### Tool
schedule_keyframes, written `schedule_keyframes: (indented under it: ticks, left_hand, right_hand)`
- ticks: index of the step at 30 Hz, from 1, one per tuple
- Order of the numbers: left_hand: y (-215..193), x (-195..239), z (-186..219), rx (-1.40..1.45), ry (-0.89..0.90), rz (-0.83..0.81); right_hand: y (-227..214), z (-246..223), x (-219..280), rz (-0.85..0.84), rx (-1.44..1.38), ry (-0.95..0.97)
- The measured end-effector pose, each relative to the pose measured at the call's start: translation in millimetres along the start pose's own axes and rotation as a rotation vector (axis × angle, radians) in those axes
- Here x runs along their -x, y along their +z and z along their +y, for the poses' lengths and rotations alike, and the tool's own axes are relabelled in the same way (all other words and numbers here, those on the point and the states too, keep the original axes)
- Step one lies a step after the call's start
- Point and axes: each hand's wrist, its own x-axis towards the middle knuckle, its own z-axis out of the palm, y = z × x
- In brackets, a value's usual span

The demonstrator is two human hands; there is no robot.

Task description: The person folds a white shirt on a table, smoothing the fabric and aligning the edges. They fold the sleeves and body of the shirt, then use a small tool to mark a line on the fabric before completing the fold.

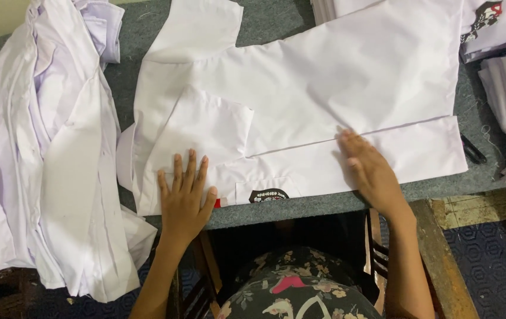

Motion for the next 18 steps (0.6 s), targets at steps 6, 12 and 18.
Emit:
schedule_keyframes:
  ticks: [6,12,18]
  left_hand:
    - [0,0,0,0.044,-0.021,-0.016]
    - [-8,-1,3,-0.147,0.01,-0.013]
    - [-8,-1,3,-0.109,-0.003,-0.026]
  right_hand:
    - [-12,17,10,0.413,-0.457,0.176]
    - [-16,26,2,0.568,-0.731,0.228]
    - [-15,92,-3,0.852,-0.959,0.354]
